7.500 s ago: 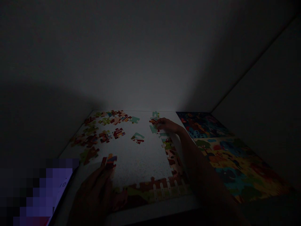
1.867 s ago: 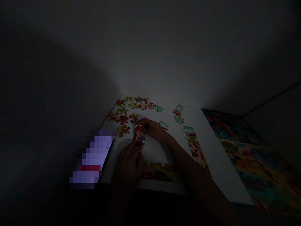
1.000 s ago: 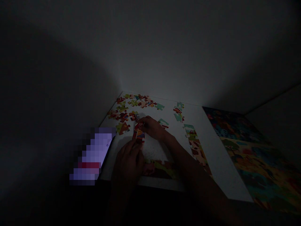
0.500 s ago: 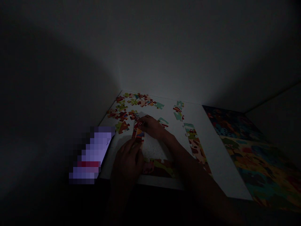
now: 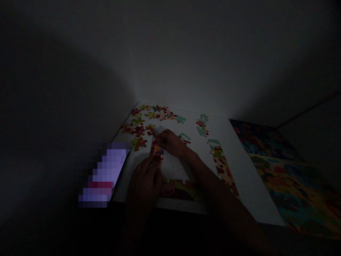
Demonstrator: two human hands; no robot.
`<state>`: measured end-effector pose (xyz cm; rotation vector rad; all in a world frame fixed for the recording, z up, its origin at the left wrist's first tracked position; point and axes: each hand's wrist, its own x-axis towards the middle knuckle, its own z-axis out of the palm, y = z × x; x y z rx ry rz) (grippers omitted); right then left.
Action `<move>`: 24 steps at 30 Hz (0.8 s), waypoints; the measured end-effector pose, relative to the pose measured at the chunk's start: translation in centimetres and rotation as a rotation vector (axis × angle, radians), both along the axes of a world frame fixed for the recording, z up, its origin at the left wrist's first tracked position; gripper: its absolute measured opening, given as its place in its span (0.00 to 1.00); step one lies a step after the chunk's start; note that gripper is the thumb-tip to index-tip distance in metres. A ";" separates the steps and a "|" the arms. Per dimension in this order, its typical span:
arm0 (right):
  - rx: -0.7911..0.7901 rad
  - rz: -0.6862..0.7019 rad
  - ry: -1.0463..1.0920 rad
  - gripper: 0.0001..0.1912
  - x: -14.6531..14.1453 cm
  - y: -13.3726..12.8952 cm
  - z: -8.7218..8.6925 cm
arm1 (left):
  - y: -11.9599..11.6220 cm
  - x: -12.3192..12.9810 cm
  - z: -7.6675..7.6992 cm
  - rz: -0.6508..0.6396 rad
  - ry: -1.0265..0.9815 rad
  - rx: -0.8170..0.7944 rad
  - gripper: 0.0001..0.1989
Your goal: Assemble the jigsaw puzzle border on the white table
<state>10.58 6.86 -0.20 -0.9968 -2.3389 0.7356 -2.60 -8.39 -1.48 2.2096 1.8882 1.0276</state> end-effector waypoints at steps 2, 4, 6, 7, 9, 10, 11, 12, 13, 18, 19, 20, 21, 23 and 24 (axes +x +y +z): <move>0.003 -0.001 -0.007 0.11 0.0 -0.1 0.1 | 0.0 0.0 0.0 -0.009 -0.010 0.001 0.16; 0.002 -0.002 -0.019 0.11 0.0 -0.1 0.2 | 0.0 -0.1 -0.1 -0.008 -0.008 -0.003 0.16; 0.008 0.002 -0.035 0.10 -0.1 -0.2 0.4 | 0.1 -0.3 -0.3 -0.015 0.008 -0.005 0.17; 0.015 0.004 -0.044 0.10 -0.1 -0.2 0.4 | 0.1 -0.4 -0.4 -0.020 0.016 -0.002 0.17; 0.031 0.007 -0.066 0.10 -0.1 -0.2 0.5 | 0.2 -0.7 -0.7 -0.045 0.033 0.002 0.17; 0.038 0.009 -0.076 0.10 -0.2 -0.2 0.5 | 0.3 -0.8 -0.8 -0.053 0.037 0.002 0.17; 0.044 0.010 -0.083 0.11 -0.2 -0.2 0.4 | 0.3 -0.9 -0.9 -0.054 0.039 -0.002 0.17; 0.049 0.010 -0.087 0.11 -0.2 -0.2 0.3 | 0.4 -0.8 -0.9 -0.047 0.036 -0.005 0.17; 0.053 0.010 -0.087 0.11 -0.2 -0.1 0.2 | 0.4 -0.8 -0.9 -0.037 0.029 -0.009 0.17; 0.073 0.003 -0.079 0.11 -0.2 0.1 -0.1 | 0.3 -0.3 -0.5 0.001 -0.027 -0.007 0.16; 0.078 0.006 -0.079 0.12 -0.2 0.1 -0.1 | 0.3 -0.3 -0.4 -0.007 -0.028 -0.009 0.16; 0.082 0.010 -0.081 0.12 -0.2 0.1 0.0 | 0.4 -0.4 -0.3 -0.018 -0.025 -0.014 0.16; 0.084 0.016 -0.082 0.12 -0.2 0.2 0.0 | 0.4 -0.5 -0.1 -0.029 -0.019 -0.020 0.16; 0.074 0.024 -0.085 0.12 -0.2 0.3 0.0 | 0.7 -0.8 0.2 -0.045 0.010 -0.041 0.16; 0.057 0.016 -0.081 0.12 -0.2 0.4 0.0 | 1.0 -0.9 0.3 -0.043 0.028 -0.052 0.15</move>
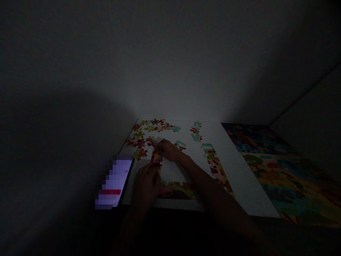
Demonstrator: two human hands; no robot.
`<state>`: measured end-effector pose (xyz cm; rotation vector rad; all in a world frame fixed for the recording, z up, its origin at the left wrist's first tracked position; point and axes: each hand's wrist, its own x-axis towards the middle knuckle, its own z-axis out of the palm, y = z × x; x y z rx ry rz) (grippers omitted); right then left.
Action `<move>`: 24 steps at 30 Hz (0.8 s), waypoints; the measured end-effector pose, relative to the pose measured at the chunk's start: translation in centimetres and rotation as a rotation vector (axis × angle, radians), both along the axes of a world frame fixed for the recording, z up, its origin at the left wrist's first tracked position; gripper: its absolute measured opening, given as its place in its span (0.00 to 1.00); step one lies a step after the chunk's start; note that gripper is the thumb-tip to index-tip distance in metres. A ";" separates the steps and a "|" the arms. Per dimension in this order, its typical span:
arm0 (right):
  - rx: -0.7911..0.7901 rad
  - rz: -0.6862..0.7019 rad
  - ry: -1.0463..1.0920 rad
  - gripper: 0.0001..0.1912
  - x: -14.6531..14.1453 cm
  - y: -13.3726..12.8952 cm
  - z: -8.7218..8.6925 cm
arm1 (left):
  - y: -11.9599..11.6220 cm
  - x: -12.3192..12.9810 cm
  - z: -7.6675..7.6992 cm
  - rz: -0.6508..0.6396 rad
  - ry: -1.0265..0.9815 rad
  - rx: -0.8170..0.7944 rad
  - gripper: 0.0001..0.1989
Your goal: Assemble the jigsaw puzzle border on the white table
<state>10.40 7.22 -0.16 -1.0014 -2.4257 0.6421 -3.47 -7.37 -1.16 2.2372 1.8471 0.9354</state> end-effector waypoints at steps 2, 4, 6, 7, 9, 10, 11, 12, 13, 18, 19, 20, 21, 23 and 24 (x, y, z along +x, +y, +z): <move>-0.055 -0.045 0.023 0.12 0.1 0.2 0.1 | 0.8 -0.1 0.3 0.009 0.033 -0.016 0.15; -0.107 -0.106 0.050 0.13 0.4 0.5 0.4 | 1.9 -0.1 0.5 0.018 0.049 -0.015 0.13; -0.128 -0.156 0.063 0.12 1.0 0.9 1.1 | 3.1 -0.3 0.4 -0.001 0.073 0.000 0.12; -0.126 -0.179 0.063 0.12 1.4 1.1 1.5 | 3.6 -0.4 0.3 -0.021 0.076 0.015 0.12; -0.116 -0.228 0.048 0.13 2.6 1.5 2.5 | 4.5 -0.7 0.0 -0.074 0.072 0.039 0.13; -0.116 -0.250 0.030 0.13 3.3 1.7 3.0 | 4.8 -0.8 -0.2 -0.096 0.063 0.042 0.14; -0.115 -0.270 0.003 0.13 4.1 1.9 3.4 | 5.0 -0.9 -0.4 -0.112 0.050 0.043 0.14; -0.113 -0.286 -0.034 0.14 5.0 2.0 3.8 | 5.1 -1.0 -0.5 -0.120 0.037 0.043 0.14; -0.107 -0.305 -0.077 0.14 5.8 2.1 4.0 | 5.1 -1.0 -0.6 -0.121 0.025 0.042 0.14; -0.088 -0.436 -0.294 0.18 9.2 1.3 3.7 | 4.9 -0.7 -0.4 -0.111 0.004 0.030 0.13; -0.107 -0.452 -0.311 0.20 9.4 1.0 3.4 | 4.9 -0.7 -0.2 -0.118 0.001 0.024 0.13; -0.124 -0.463 -0.320 0.22 9.5 0.7 3.1 | 4.8 -0.6 -0.1 -0.125 -0.003 0.018 0.13; -0.134 -0.475 -0.324 0.23 9.4 0.4 2.8 | 4.8 -0.6 0.1 -0.129 -0.008 0.010 0.13; -0.119 -0.508 -0.334 0.25 8.9 -0.1 2.2 | 4.7 -0.5 0.3 -0.129 -0.016 -0.005 0.14; -0.096 -0.524 -0.342 0.25 8.6 -0.3 2.0 | 4.7 -0.5 0.3 -0.127 -0.020 -0.011 0.14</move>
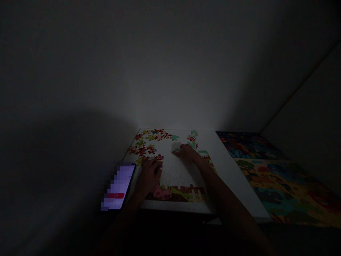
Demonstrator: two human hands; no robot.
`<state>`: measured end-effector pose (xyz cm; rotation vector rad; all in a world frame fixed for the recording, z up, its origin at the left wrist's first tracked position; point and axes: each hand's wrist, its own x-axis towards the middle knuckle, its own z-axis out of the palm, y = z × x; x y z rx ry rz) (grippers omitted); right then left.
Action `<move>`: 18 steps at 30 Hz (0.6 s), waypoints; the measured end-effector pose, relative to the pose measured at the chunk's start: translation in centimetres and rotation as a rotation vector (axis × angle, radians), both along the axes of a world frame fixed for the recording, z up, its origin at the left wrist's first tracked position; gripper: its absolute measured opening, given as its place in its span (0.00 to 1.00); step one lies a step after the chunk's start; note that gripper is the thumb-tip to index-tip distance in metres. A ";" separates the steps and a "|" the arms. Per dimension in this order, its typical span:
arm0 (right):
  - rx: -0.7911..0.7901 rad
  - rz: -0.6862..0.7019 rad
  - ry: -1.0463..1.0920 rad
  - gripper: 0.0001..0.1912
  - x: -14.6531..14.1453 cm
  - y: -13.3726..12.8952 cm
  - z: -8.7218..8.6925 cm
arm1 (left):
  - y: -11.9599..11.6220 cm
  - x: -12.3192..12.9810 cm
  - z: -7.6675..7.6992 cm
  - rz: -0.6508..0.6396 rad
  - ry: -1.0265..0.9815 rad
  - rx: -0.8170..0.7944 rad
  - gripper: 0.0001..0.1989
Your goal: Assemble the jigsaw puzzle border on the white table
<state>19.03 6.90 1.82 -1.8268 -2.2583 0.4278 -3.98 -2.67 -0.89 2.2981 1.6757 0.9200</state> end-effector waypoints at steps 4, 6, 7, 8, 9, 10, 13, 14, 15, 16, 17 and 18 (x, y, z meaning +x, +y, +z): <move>0.050 -0.011 -0.043 0.25 -0.7 -0.5 -0.5 | 0.2 0.0 -0.4 -0.003 -0.008 0.006 0.15; 0.048 -0.006 -0.014 0.23 -0.6 -0.7 -0.7 | 0.3 -0.1 -0.8 -0.002 -0.020 0.016 0.15; 0.049 -0.004 0.008 0.22 -0.5 -0.7 -0.8 | 0.4 -0.2 -0.9 0.002 -0.034 0.019 0.15; 0.049 -0.002 0.030 0.21 -0.4 -0.6 -0.9 | 0.5 -0.4 -1.0 0.005 -0.049 0.020 0.15; 0.049 0.004 0.049 0.20 -0.4 -0.6 -1.1 | 0.6 -0.6 -1.0 0.007 -0.063 0.020 0.15; 0.048 0.012 0.065 0.20 -0.3 -0.5 -1.2 | 0.8 -0.8 -0.9 0.009 -0.067 0.023 0.16; 0.042 0.032 0.096 0.22 -0.1 -0.2 -1.6 | 1.7 -1.4 -0.2 0.034 0.002 0.035 0.18; 0.039 0.036 0.107 0.23 -0.1 -0.1 -1.7 | 2.1 -1.6 0.0 0.050 0.042 0.041 0.18; 0.034 0.036 0.120 0.23 0.0 0.0 -1.8 | 2.6 -1.7 0.2 0.065 0.082 0.047 0.18; 0.031 0.036 0.137 0.23 0.1 0.1 -1.9 | 3.2 -1.7 0.4 0.075 0.117 0.053 0.18; 0.033 0.037 0.158 0.23 0.2 0.1 -2.1 | 3.7 -1.8 0.4 0.075 0.145 0.061 0.18; 0.039 0.038 0.179 0.23 0.3 0.2 -2.2 | 4.3 -1.8 0.3 0.061 0.173 0.064 0.19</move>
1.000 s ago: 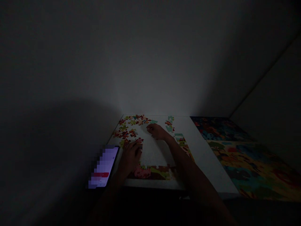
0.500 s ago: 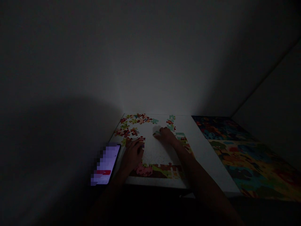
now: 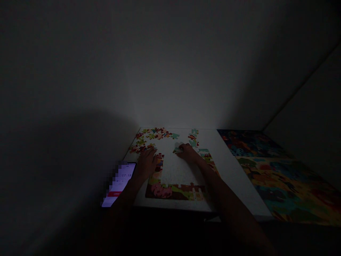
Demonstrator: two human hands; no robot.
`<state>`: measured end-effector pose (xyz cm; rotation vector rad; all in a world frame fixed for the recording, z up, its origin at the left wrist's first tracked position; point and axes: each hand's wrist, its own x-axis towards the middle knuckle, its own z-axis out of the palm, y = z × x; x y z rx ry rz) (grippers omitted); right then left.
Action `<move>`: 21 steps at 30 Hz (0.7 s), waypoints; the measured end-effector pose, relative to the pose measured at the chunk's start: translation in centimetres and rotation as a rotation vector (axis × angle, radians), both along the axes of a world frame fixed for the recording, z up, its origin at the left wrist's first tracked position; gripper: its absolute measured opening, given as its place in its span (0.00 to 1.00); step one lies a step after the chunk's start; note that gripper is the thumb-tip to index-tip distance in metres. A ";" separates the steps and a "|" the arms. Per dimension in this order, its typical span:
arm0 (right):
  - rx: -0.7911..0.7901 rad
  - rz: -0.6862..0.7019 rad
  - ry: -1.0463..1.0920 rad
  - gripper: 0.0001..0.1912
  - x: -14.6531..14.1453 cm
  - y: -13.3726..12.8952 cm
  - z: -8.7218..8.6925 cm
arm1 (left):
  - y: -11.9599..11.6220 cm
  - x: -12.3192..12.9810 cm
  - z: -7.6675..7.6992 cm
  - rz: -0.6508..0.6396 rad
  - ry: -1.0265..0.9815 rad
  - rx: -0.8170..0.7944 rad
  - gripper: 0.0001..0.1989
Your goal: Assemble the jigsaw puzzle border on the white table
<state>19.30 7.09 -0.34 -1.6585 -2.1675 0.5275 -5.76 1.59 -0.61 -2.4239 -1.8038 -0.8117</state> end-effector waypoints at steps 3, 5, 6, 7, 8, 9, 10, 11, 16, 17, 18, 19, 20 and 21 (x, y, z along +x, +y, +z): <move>0.007 0.005 0.042 0.22 0.3 0.0 -0.2 | 1.2 -0.2 -0.9 -0.035 0.066 -0.023 0.20; -0.001 0.001 0.058 0.23 0.3 -0.1 -0.2 | 1.8 -0.4 -1.7 -0.018 0.076 -0.046 0.21; -0.005 -0.002 0.065 0.24 0.4 -0.1 -0.2 | 2.0 -0.5 -2.0 -0.007 0.075 -0.055 0.22; -0.005 -0.006 0.069 0.25 0.4 -0.1 -0.2 | 2.2 -0.6 -2.4 -0.002 0.073 -0.060 0.22; -0.005 -0.010 0.073 0.26 0.4 -0.2 -0.2 | 2.5 -0.7 -2.6 -0.004 0.072 -0.063 0.22; -0.003 -0.011 0.076 0.26 0.4 -0.2 -0.3 | 2.7 -0.8 -2.7 -0.010 0.073 -0.062 0.23; 0.000 -0.011 0.081 0.26 0.4 -0.1 -0.4 | 3.0 -0.9 -2.8 -0.018 0.076 -0.061 0.23; 0.002 -0.010 0.088 0.26 0.4 -0.1 -0.4 | 3.3 -0.9 -2.8 -0.024 0.081 -0.059 0.23; 0.044 -0.003 0.128 0.26 0.4 0.1 -0.8 | 4.6 -1.0 -2.5 -0.028 0.117 -0.054 0.23; 0.058 -0.001 0.137 0.26 0.4 0.1 -0.8 | 4.8 -1.0 -2.4 -0.027 0.124 -0.056 0.23; 0.066 0.003 0.147 0.26 0.5 0.1 -0.8 | 4.9 -1.0 -2.4 -0.024 0.129 -0.058 0.23; 0.066 0.009 0.159 0.26 0.4 0.1 -0.8 | 5.1 -1.0 -2.3 -0.022 0.133 -0.060 0.23; 0.061 0.018 0.173 0.25 0.4 0.1 -0.8 | 5.2 -1.0 -2.2 -0.021 0.135 -0.063 0.23; 0.053 0.028 0.186 0.24 0.5 0.1 -0.8 | 5.4 -0.9 -2.2 -0.022 0.136 -0.065 0.23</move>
